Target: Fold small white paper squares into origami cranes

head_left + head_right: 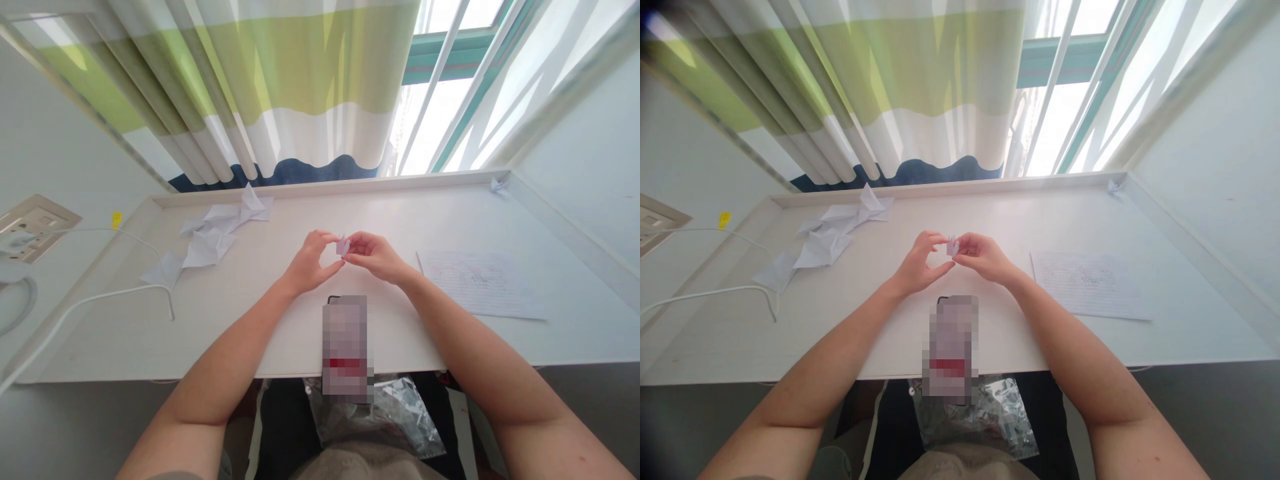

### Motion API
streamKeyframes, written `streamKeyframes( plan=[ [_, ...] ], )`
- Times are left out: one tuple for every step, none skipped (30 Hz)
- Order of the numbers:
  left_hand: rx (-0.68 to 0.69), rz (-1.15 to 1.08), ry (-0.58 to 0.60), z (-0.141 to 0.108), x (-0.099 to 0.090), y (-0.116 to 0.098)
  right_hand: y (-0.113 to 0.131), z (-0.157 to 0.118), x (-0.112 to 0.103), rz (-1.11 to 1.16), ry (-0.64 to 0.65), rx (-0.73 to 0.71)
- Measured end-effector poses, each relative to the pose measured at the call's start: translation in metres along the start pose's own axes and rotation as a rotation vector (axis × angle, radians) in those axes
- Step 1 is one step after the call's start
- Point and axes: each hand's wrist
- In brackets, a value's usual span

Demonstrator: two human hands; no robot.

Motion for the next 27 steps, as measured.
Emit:
streamKeyframes(
  plan=[
    [0.022,0.022,0.006,0.000,-0.001,0.000,0.001,0.000,0.000,0.000,-0.003,0.003],
    [0.038,0.033,0.009,0.001,-0.001,0.001,0.001,-0.001,0.000,-0.001,-0.002,0.006],
    [0.050,0.034,0.009,0.002,-0.002,0.001,0.002,-0.001,0.000,-0.002,0.000,0.007],
    [0.058,0.028,0.009,0.002,-0.003,0.000,0.003,-0.001,0.000,-0.003,0.004,0.006],
    [0.061,0.017,0.009,0.003,-0.003,0.000,0.004,-0.001,0.000,-0.002,0.008,0.003],
    [0.060,0.005,0.009,0.003,-0.003,0.000,0.005,-0.002,0.001,-0.002,0.012,-0.001],
    [0.054,-0.010,0.007,0.003,-0.004,-0.001,0.005,-0.002,0.001,-0.002,0.016,-0.005],
    [0.043,-0.026,0.005,0.003,-0.003,-0.001,0.006,-0.002,0.002,-0.003,0.021,-0.009],
    [0.026,-0.044,0.004,0.002,-0.003,-0.001,0.007,-0.002,0.002,-0.005,0.025,-0.011],
    [0.004,-0.064,0.001,0.002,-0.002,-0.001,0.008,-0.003,0.002,-0.010,0.031,-0.012],
    [-0.022,-0.087,-0.005,0.001,-0.001,-0.001,0.008,-0.003,0.002,-0.016,0.037,-0.011],
    [-0.052,-0.116,-0.015,0.001,0.000,0.000,0.009,-0.004,0.002,-0.022,0.043,-0.009],
    [-0.084,-0.149,-0.028,0.001,0.001,0.000,0.009,-0.004,0.002,-0.028,0.049,-0.009],
    [-0.115,-0.186,-0.041,0.000,0.002,0.001,0.010,-0.004,0.001,-0.037,0.056,-0.011],
    [-0.138,-0.221,-0.051,0.001,0.003,0.001,0.010,-0.004,0.001,-0.052,0.064,-0.015],
    [-0.156,-0.251,-0.055,0.001,0.003,0.001,0.010,-0.004,0.000,-0.073,0.072,-0.025],
    [-0.167,-0.273,-0.050,0.001,0.004,0.000,0.010,-0.004,0.000,-0.101,0.080,-0.038],
    [-0.175,-0.286,-0.040,0.002,0.003,0.000,0.010,-0.004,-0.001,-0.136,0.084,-0.053],
    [-0.181,-0.293,-0.030,0.002,0.003,-0.002,0.009,-0.004,-0.001,-0.175,0.085,-0.069],
    [-0.190,-0.299,-0.024,0.003,0.002,-0.003,0.009,-0.004,-0.002,-0.213,0.084,-0.083],
    [-0.203,-0.306,-0.019,0.004,0.002,-0.005,0.008,-0.004,-0.002,-0.246,0.081,-0.096],
    [-0.216,-0.320,-0.016,0.004,0.001,-0.006,0.007,-0.003,-0.003,-0.273,0.078,-0.107],
    [-0.232,-0.342,-0.015,0.004,0.001,-0.007,0.006,-0.003,-0.003,-0.294,0.075,-0.116],
    [-0.248,-0.371,-0.014,0.005,0.001,-0.009,0.005,-0.004,-0.004,-0.307,0.074,-0.126],
    [-0.264,-0.406,-0.013,0.005,0.001,-0.009,0.005,-0.004,-0.004,-0.315,0.075,-0.134],
    [-0.280,-0.444,-0.010,0.005,0.001,-0.010,0.005,-0.004,-0.004,-0.317,0.076,-0.141],
    [-0.296,-0.481,-0.008,0.005,0.001,-0.009,0.005,-0.004,-0.003,-0.315,0.075,-0.145]
  ],
)
Point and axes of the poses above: each hand's wrist, its own z-axis towards the middle knuckle, its own x-axis out of the palm, y = z × x, and after that the axes turned 9 degrees about y, right-handed
